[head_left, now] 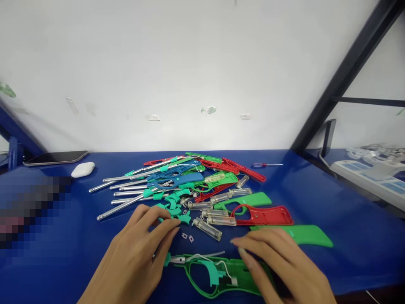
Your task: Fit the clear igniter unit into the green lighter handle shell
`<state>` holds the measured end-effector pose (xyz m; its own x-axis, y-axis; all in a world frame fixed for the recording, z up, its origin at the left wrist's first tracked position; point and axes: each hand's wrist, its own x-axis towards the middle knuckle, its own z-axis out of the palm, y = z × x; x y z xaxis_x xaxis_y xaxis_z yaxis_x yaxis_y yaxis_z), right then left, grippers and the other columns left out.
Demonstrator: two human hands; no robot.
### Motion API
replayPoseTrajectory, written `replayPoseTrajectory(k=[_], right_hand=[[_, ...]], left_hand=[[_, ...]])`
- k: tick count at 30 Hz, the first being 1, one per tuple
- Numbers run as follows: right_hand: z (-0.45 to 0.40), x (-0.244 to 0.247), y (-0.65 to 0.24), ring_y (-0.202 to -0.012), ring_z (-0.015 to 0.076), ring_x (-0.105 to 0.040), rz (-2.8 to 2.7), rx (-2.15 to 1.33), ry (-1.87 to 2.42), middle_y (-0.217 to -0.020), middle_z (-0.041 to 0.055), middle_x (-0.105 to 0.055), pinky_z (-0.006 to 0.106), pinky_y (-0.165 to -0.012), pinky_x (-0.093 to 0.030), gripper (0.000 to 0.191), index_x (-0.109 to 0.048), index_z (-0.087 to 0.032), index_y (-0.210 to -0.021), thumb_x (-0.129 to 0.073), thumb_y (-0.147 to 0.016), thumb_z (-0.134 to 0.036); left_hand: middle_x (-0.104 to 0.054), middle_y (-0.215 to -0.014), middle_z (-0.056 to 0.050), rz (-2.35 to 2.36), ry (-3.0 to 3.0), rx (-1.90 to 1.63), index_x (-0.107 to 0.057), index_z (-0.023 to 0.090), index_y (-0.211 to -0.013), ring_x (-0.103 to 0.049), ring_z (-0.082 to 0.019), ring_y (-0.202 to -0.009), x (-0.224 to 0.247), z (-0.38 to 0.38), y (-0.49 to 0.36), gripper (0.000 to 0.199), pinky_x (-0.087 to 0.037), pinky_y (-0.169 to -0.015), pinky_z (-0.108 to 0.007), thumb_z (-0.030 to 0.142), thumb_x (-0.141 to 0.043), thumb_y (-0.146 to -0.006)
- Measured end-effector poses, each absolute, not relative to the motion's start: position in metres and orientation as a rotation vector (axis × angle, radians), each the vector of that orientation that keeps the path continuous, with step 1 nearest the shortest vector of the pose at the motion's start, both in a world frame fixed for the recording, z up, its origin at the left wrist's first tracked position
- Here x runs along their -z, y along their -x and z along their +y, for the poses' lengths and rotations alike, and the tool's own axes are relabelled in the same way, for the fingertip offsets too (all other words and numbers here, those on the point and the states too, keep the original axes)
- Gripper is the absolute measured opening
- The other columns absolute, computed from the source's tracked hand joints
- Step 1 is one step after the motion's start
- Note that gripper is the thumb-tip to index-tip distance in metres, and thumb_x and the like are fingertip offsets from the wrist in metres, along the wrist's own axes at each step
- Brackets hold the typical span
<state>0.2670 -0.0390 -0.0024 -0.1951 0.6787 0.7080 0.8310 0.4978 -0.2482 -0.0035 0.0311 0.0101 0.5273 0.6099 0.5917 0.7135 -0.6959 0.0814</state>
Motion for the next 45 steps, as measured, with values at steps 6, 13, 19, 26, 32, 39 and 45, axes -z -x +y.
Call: replayPoseTrajectory(k=[6, 13, 19, 26, 32, 39, 45], right_hand=[[-0.009, -0.006, -0.257, -0.081, 0.0186, -0.073, -2.178, 0.096, 1.342, -0.095, 0.0001, -0.075, 0.03, -0.072, -0.06, 0.021, -0.072, -0.03, -0.116, -0.053, -0.107, -0.029], [0.009, -0.023, -0.228, -0.071, 0.0211, -0.071, -2.362, 0.201, 1.394, -0.086, -0.0014, -0.072, 0.031, -0.053, -0.042, 0.019, -0.069, -0.025, -0.101, -0.081, -0.087, -0.021], [0.015, -0.019, -0.222, -0.07, 0.0225, -0.07, -2.425, 0.298, 1.45, -0.086, -0.0015, -0.067, 0.034, -0.049, -0.033, 0.023, -0.061, -0.026, -0.093, -0.079, -0.086, -0.013], [0.022, -0.011, -0.223, -0.075, 0.0241, -0.067, -2.582, 0.578, 1.348, -0.089, 0.0022, -0.061, 0.037, -0.042, -0.029, 0.031, -0.055, -0.024, -0.098, -0.068, -0.079, -0.003], [0.028, -0.007, -0.22, -0.073, 0.023, -0.067, -2.514, 0.63, 1.284, -0.09, 0.0024, -0.061, 0.036, -0.039, -0.032, 0.029, -0.057, -0.023, -0.097, -0.072, -0.079, -0.006], [0.021, -0.042, -0.228, -0.076, 0.0236, -0.069, -2.351, 0.276, 1.363, -0.098, 0.0037, -0.063, 0.033, -0.047, -0.046, 0.006, -0.06, -0.025, -0.106, -0.061, -0.101, -0.023], [0.012, -0.075, -0.235, -0.085, 0.0207, -0.07, -2.168, 0.151, 1.399, -0.101, -0.0022, -0.072, 0.033, -0.063, -0.05, 0.006, -0.061, -0.03, -0.108, -0.056, -0.106, -0.033]], left_hand=[[-0.066, -0.1, -0.002, -1.134, 2.648, 0.908, -0.071, 0.025, -0.11, -0.059, -0.018, -0.091, -0.013, 0.035, 0.006, 0.021, -0.056, -0.073, -0.027, 0.019, -0.051, -0.105], [-0.067, -0.092, 0.0, -1.119, 2.808, 0.604, -0.072, 0.029, -0.099, -0.063, -0.019, -0.082, -0.019, 0.038, -0.001, 0.031, -0.055, -0.067, -0.027, 0.008, -0.049, -0.1], [-0.069, -0.098, -0.001, -1.092, 2.739, 0.244, -0.069, 0.027, -0.098, -0.07, -0.024, -0.088, -0.023, 0.037, -0.012, 0.038, -0.059, -0.062, -0.03, -0.006, -0.059, -0.081], [-0.077, -0.1, -0.007, -1.149, 2.662, 0.057, -0.073, 0.019, -0.1, -0.077, -0.029, -0.081, -0.031, 0.032, -0.025, 0.053, -0.059, -0.049, -0.031, -0.014, -0.047, -0.068], [-0.078, -0.108, -0.01, -1.152, 2.578, -0.128, -0.074, 0.019, -0.112, -0.078, -0.026, -0.079, -0.032, 0.03, -0.023, 0.066, -0.059, -0.054, -0.029, -0.017, -0.037, -0.071], [-0.074, -0.121, -0.013, -1.212, 2.675, -0.307, -0.071, 0.02, -0.119, -0.078, -0.029, -0.079, -0.04, 0.036, -0.018, 0.062, -0.062, -0.055, -0.035, -0.013, -0.043, -0.075], [-0.07, -0.124, -0.016, -1.308, 2.699, -0.253, -0.068, 0.021, -0.121, -0.076, -0.032, -0.069, -0.028, 0.039, -0.013, 0.053, -0.06, -0.054, -0.041, -0.006, -0.055, -0.078]])
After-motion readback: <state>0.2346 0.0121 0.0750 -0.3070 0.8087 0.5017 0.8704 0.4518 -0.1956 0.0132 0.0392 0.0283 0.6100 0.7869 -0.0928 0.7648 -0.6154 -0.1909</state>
